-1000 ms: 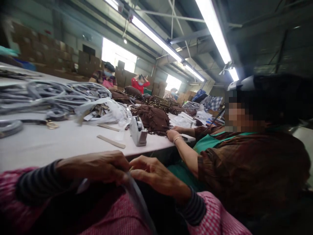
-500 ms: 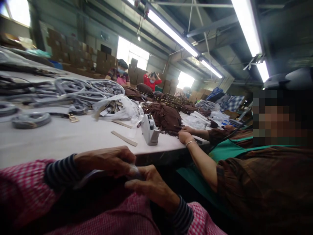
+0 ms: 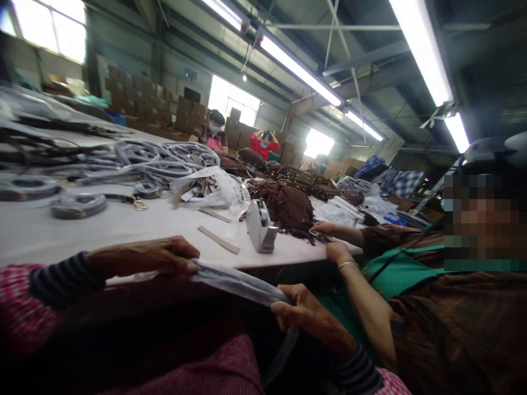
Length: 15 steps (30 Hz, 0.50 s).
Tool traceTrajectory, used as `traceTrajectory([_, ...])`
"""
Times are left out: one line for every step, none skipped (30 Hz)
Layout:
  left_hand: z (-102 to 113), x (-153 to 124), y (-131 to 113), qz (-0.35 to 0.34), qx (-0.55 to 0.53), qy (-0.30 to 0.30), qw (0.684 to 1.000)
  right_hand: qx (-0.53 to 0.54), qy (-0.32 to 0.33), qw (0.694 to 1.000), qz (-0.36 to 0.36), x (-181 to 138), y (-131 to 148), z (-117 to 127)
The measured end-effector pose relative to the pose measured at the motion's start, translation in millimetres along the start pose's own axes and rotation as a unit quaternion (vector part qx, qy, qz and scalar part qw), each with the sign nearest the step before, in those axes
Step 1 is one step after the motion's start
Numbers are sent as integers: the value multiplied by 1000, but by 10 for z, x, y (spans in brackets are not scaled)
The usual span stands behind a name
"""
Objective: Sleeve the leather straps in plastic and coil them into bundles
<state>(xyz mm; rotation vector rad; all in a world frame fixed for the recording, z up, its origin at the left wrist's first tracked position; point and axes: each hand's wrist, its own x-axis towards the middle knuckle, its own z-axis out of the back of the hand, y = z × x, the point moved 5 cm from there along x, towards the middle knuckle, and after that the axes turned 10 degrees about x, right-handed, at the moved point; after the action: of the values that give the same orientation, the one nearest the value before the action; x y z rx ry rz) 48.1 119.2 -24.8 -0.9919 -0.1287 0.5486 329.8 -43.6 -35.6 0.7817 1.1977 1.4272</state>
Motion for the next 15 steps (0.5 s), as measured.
traceTrajectory([-1,-16,-30,-1,1,-3,1000,14,23,1000,7,87,0,-77])
traceTrajectory([-13,-29,-64,-1,4,8,1000,32,40,999,14,171,17,-150])
traceTrajectory([-31,-38,-97,1,10,27,1000,52,54,997,14,249,38,-220])
traceTrajectory([-48,-44,-129,6,15,48,999,72,65,995,8,319,60,-284])
traceTrajectory([-54,-48,-158,12,19,62,998,88,74,993,1,380,80,-340])
traceTrajectory([-47,-51,-186,20,23,67,997,101,78,992,-4,433,97,-386])
traceTrajectory([-31,-52,-211,27,26,64,997,108,78,991,-7,478,110,-421])
traceTrajectory([-11,-53,-238,29,30,58,997,110,71,991,-7,518,119,-445])
traceTrajectory([8,-55,-264,29,36,52,998,109,61,992,-5,553,124,-460])
traceTrajectory([22,-56,-289,27,41,47,998,108,50,993,-4,584,125,-473])
traceTrajectory([31,-56,-309,26,44,42,998,109,41,993,-4,613,126,-486])
traceTrajectory([34,-52,-327,26,44,38,998,111,34,993,-4,640,127,-500])
traceTrajectory([32,-44,-344,26,42,33,998,116,30,993,-3,665,132,-515])
traceTrajectory([23,-32,-361,25,40,29,998,122,29,992,0,687,142,-529])
traceTrajectory([5,-16,-382,21,40,28,999,128,30,991,5,705,156,-540])
